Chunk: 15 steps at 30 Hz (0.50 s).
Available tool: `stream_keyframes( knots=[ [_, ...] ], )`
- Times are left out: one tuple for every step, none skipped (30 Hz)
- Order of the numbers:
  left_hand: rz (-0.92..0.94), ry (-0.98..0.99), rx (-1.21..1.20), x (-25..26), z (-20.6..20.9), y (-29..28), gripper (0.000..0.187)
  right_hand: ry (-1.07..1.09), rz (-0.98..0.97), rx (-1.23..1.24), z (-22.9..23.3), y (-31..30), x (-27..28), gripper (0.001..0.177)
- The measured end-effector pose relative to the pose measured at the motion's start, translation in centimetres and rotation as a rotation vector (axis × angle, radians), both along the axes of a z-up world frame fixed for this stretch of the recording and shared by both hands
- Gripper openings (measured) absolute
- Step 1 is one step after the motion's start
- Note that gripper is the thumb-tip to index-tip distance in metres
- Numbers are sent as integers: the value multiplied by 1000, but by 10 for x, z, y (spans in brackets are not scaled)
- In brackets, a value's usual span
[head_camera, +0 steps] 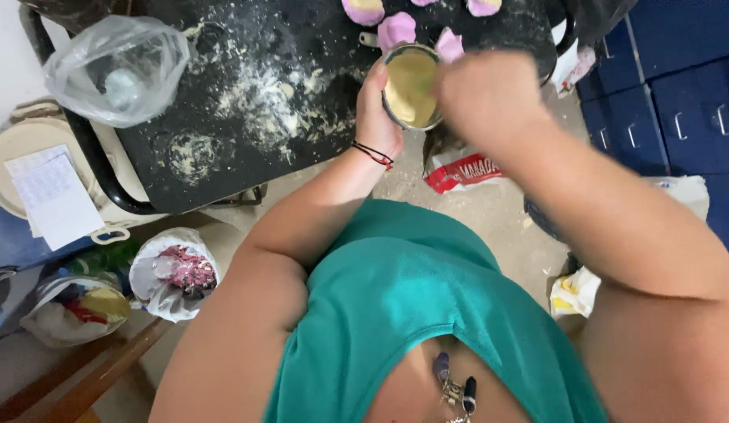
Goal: The person scoops a yellow paste from a small metal container using a green spatula and fills several pink, flower-shaped dough pieces arranged on a black table. The person repeatedly dips the spatula into the container and spreads the paste onto the dough.
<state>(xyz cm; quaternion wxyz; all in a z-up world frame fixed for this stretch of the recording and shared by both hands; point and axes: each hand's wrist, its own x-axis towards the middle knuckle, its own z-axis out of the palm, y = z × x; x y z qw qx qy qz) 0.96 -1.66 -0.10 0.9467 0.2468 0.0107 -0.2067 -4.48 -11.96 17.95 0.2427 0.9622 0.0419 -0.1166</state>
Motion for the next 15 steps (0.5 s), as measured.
stream_keyframes(
  knots=[
    [0, -1, -1, 0, 4, 4, 46, -1, 0, -1, 10, 2, 0, 9],
    [-23, -19, 37, -1, 9, 8, 49, 97, -100, 5, 21, 5, 1, 12],
    [-40, -43, 73, 3, 15, 12, 52, 186, -198, 8, 33, 7, 4, 18],
    [-35, -51, 69, 9, 13, 10, 52, 178, -193, 4, 24, 11, 1, 18],
    [4, -38, 69, 10, 10, 8, 50, 165, -114, 35, 14, 14, -6, 13],
    [42, -26, 69, 11, 6, 5, 49, 151, -35, 66, 3, 17, -14, 12],
    [36, -19, 75, 5, 7, 5, 49, 158, -41, 72, -3, 6, -10, 12],
    [-8, -11, 42, -1, 9, 5, 46, -8, 26, 22, -9, -5, -7, 7],
    [-46, -9, 3, -3, 12, 2, 43, -181, 93, -38, -14, -18, 0, 5],
    [-48, -9, 2, -2, 9, 4, 43, -181, 91, -38, -1, -8, -3, 5],
    [-16, -37, 46, 2, 7, 6, 45, 23, -41, -21, 13, 1, -3, 11],
    [17, -64, 90, 6, 6, 8, 48, 222, -180, -6, 27, 10, -3, 18],
    [19, -67, 86, 8, 4, 4, 48, 219, -179, -9, 24, 13, -5, 18],
    [15, -34, 71, 9, 1, 0, 49, 174, -99, 13, 20, 16, -7, 11],
    [5, 7, 65, 5, -4, 0, 50, 137, -24, 46, 14, 22, -14, 6]
  ],
)
